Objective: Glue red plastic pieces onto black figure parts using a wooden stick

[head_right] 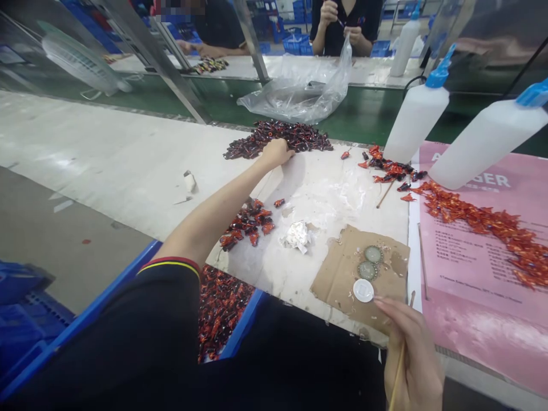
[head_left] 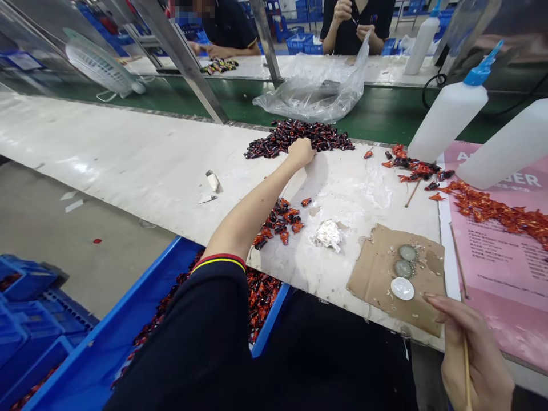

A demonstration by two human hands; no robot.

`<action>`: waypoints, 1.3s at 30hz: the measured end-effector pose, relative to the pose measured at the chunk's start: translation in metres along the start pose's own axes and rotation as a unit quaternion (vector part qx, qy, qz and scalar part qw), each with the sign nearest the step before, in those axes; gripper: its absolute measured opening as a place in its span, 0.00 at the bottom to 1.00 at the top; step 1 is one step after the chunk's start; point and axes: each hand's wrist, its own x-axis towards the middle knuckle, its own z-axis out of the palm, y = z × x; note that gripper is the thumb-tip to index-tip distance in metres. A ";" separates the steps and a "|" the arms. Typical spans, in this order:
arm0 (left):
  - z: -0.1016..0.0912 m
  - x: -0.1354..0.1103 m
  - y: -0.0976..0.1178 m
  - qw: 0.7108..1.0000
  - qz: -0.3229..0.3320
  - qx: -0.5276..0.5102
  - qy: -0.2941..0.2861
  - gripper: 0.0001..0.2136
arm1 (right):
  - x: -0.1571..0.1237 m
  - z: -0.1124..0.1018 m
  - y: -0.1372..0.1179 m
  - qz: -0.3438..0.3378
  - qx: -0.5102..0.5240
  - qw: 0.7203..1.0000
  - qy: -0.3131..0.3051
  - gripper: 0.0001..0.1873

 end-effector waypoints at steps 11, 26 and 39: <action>-0.010 -0.116 0.006 0.951 0.170 -0.254 0.055 0.06 | 0.020 0.008 0.021 0.036 0.068 0.996 0.047 0.16; 0.047 -0.259 0.041 0.774 0.117 -0.595 -0.182 0.14 | 0.015 0.022 0.037 -0.060 0.049 0.996 0.043 0.21; 0.058 -0.271 0.047 0.793 0.151 -0.576 -0.125 0.15 | 0.020 0.022 0.032 -0.030 0.088 0.991 0.095 0.10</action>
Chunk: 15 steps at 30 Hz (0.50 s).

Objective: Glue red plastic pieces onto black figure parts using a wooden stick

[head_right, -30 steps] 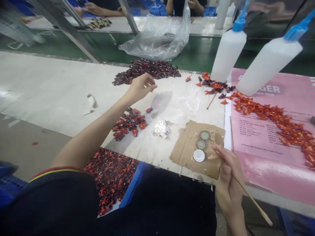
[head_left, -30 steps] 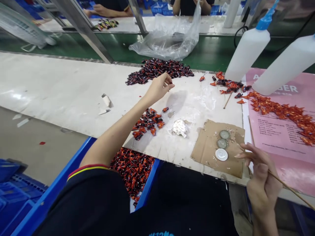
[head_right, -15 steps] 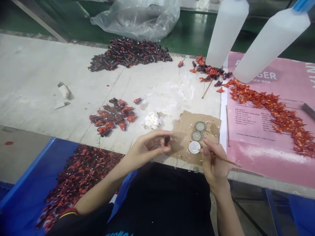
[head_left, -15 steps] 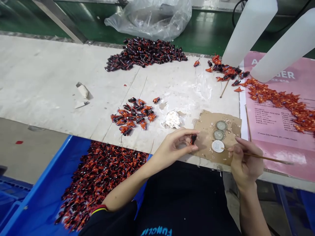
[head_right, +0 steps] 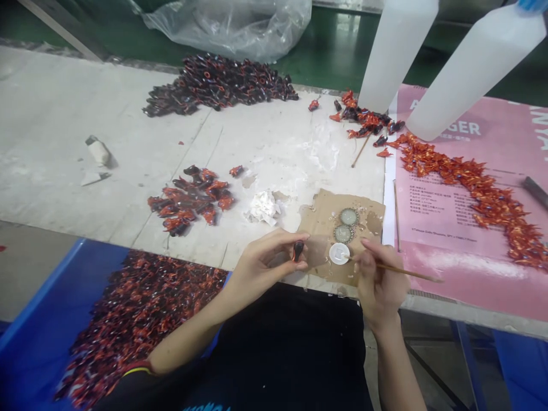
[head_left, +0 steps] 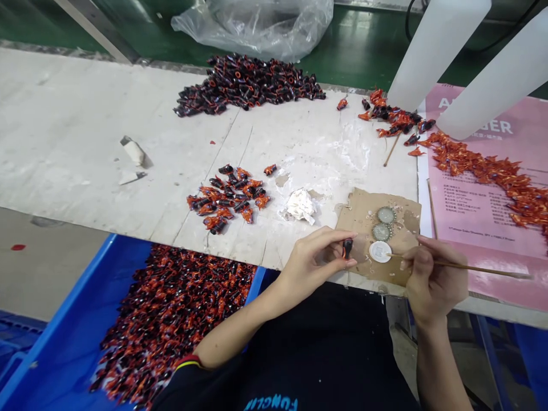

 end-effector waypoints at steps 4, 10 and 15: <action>0.008 0.001 -0.002 1.000 0.027 -0.004 0.002 0.15 | 0.005 0.005 -0.009 0.068 0.054 0.991 0.104 0.05; 0.022 0.004 -0.006 0.999 0.022 -0.028 -0.011 0.16 | 0.017 0.007 -0.023 0.187 0.153 0.952 0.189 0.04; 0.022 0.002 -0.010 0.998 0.028 -0.031 -0.039 0.15 | 0.018 0.013 -0.035 0.203 0.204 0.940 0.183 0.05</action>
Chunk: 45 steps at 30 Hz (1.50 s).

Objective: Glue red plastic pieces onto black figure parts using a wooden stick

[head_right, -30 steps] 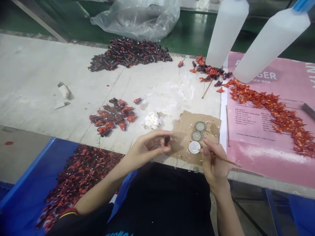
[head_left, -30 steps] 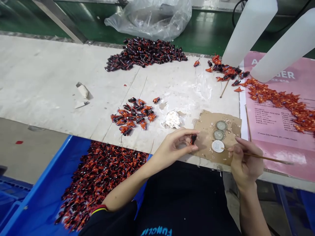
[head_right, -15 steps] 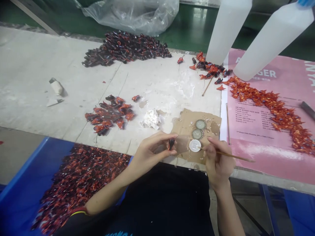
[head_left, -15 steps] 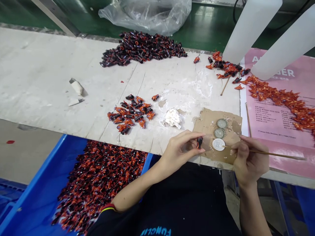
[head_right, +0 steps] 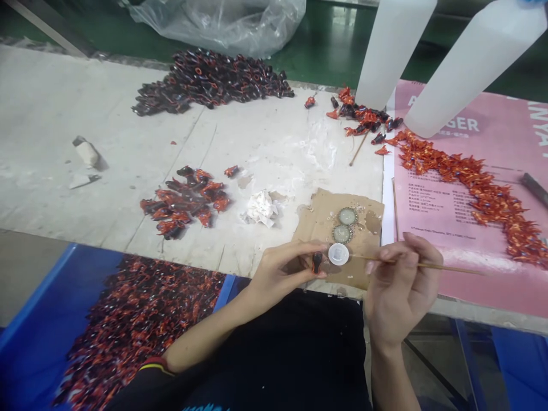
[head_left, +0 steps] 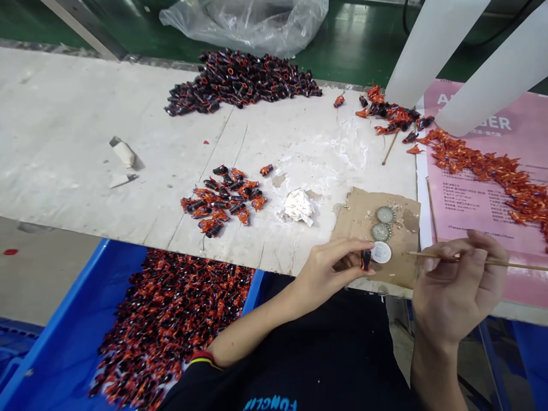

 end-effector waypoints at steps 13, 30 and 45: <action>-0.005 0.000 0.004 0.999 -0.015 0.041 -0.026 0.14 | -0.016 0.006 0.013 -0.002 -0.065 0.991 -0.116 0.05; -0.008 -0.001 -0.001 0.998 -0.002 0.048 -0.032 0.12 | -0.016 0.009 0.007 -0.187 -0.228 0.938 -0.184 0.18; -0.005 0.000 0.000 0.997 -0.054 -0.050 0.018 0.12 | -0.024 0.001 0.020 -0.259 -0.142 0.947 -0.125 0.14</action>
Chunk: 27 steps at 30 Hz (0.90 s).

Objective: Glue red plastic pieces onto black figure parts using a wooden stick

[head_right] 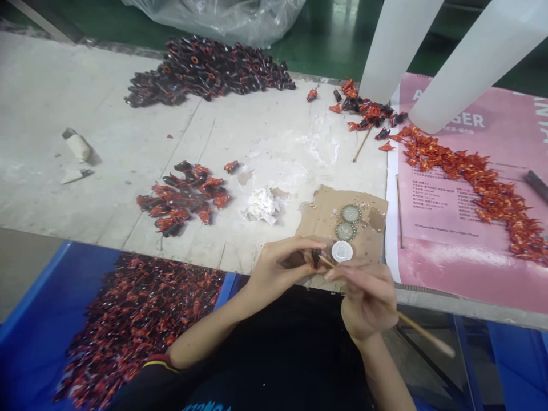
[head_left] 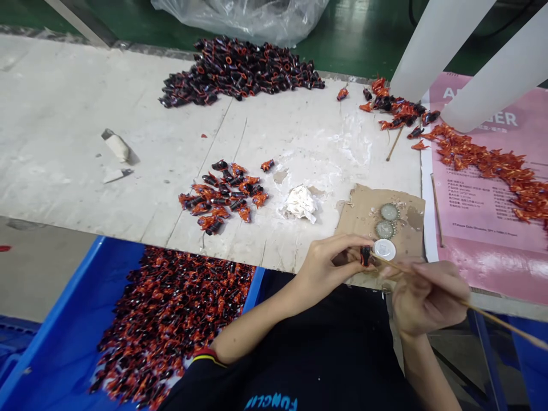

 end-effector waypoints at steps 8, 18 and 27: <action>0.002 0.001 0.001 0.999 -0.025 -0.040 0.001 0.13 | 0.007 -0.021 0.013 0.028 -0.095 0.994 0.036 0.05; 0.002 0.001 0.002 0.999 -0.023 -0.026 0.001 0.13 | 0.004 -0.028 0.022 0.012 -0.115 0.992 -0.039 0.15; 0.002 0.001 0.002 1.000 -0.017 -0.025 -0.001 0.14 | 0.007 -0.029 0.018 0.006 -0.147 0.987 -0.057 0.14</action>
